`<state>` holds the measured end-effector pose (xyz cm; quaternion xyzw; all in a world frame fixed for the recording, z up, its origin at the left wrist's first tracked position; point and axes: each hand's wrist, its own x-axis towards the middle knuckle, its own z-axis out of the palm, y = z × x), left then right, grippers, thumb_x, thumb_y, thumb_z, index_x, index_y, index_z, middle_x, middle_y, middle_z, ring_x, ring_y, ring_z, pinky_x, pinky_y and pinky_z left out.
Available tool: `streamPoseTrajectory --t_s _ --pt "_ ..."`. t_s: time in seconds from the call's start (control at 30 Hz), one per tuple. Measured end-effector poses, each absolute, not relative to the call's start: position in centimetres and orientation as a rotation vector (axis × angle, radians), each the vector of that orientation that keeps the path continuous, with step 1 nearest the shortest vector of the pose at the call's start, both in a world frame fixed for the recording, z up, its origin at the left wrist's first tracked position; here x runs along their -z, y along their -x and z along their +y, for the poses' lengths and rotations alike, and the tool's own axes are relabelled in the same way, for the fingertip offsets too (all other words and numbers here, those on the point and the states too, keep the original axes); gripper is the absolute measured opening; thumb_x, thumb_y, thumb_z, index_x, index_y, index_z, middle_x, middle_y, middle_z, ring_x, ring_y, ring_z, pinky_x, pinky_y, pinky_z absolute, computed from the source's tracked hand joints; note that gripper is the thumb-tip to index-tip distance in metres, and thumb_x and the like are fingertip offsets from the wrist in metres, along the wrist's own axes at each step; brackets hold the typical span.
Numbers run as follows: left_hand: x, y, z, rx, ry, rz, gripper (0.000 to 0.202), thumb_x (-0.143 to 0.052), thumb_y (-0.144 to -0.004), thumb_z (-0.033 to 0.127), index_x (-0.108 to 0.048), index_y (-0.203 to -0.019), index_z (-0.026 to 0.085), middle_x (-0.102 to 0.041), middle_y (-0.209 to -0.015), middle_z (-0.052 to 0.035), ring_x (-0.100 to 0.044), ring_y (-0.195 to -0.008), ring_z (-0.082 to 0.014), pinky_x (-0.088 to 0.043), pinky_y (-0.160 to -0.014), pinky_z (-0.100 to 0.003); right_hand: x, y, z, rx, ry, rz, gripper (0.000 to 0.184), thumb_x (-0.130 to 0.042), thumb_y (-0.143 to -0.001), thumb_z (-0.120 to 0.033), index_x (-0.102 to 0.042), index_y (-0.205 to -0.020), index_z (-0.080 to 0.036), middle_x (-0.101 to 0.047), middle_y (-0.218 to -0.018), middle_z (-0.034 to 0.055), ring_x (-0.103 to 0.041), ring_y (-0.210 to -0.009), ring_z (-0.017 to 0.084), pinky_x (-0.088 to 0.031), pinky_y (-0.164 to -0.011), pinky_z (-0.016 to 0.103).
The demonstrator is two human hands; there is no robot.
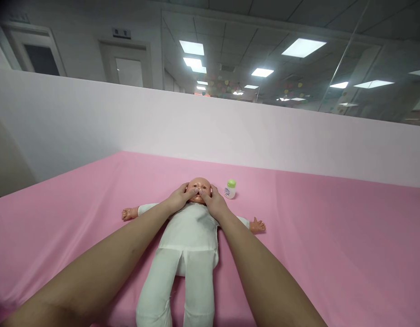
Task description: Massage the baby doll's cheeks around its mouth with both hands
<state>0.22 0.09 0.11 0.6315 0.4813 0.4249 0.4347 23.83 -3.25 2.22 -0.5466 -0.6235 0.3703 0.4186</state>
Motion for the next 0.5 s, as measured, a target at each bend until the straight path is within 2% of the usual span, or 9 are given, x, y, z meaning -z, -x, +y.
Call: streamPoseTrajectory --t_s 0.23,0.5 --pt "0.09 -0.20 0.28 -1.049 -1.571 1.205 0.096 -0.089 -0.103 0.093 -0.076 -0.169 0.024 -0.085 -0.178 -0.0207 -0.083 -0.163 -0.0483 -0.066 -0.132 -0.053 -1.80 -23.90 -2.87 -0.947 1.366 -1.578 0.104 -0.076 -0.112 -0.088 -0.062 -0.191 -0.023 -0.079 -0.183 0.0183 -0.078 -0.167 0.042 -0.057 -0.147 0.058" --pt "0.06 -0.20 0.13 -1.056 -1.578 1.220 0.094 -0.090 -0.103 0.093 -0.079 -0.167 0.025 -0.086 -0.177 -0.0204 -0.083 -0.162 -0.0485 -0.066 -0.132 -0.055 -1.98 -23.89 -3.03 -0.915 1.379 -1.572 0.096 -0.079 -0.112 -0.080 -0.067 -0.189 -0.025 -0.080 -0.184 0.0166 -0.075 -0.173 0.044 -0.056 -0.149 0.058"
